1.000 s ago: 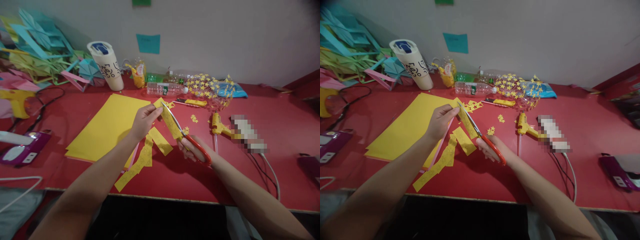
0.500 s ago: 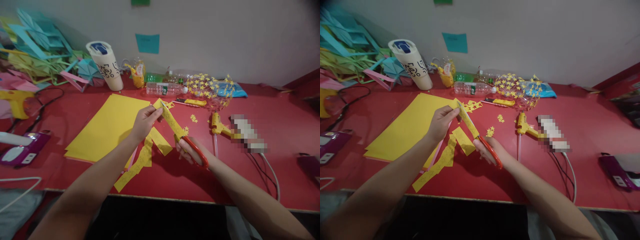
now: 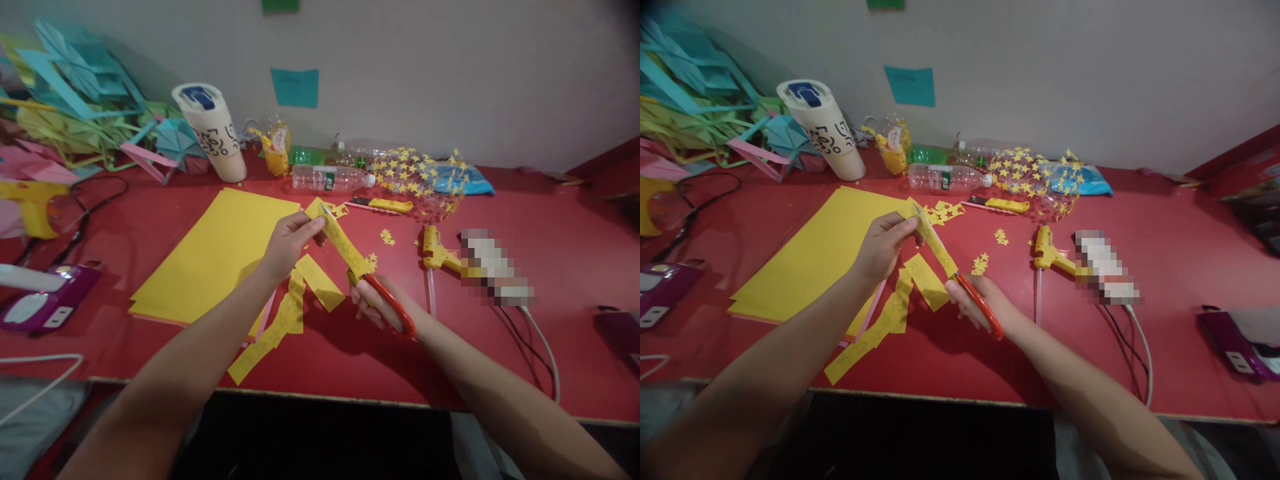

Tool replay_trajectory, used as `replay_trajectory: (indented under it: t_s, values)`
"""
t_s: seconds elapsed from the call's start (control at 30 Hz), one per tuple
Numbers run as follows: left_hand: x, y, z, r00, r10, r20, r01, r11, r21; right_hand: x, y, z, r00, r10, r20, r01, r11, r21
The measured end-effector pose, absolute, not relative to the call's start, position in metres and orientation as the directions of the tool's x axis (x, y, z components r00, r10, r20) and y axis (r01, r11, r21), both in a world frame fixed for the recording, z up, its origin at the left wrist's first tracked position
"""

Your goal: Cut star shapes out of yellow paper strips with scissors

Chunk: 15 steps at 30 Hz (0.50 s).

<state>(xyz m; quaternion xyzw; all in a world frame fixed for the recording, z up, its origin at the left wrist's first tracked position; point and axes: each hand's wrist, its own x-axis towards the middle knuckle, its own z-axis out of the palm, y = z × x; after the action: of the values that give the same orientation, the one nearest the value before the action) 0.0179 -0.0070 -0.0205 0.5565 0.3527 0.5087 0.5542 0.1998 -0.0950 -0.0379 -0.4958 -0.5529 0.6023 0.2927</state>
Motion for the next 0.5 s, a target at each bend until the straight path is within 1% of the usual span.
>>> replay_trajectory:
  t_s: [0.1, 0.27, 0.5]
  values:
    - [0.017, -0.006, -0.022, 0.251, 0.953, 0.167, -0.198, -0.119, 0.973, 0.199, -0.095, -0.035, -0.365, 0.891, -0.271, 0.185, -0.215, -0.959]
    - [0.017, -0.006, -0.022, 0.268, 0.948, 0.17, -0.184, -0.123, 0.975, 0.198, -0.096, -0.028, -0.353, 0.882, -0.312, 0.215, -0.248, -0.945]
    - [0.016, -0.006, -0.022, 0.279, 0.945, 0.168, -0.205, -0.113, 0.972, 0.197, -0.096, -0.026, -0.336, 0.885, -0.324, 0.234, -0.255, -0.938]
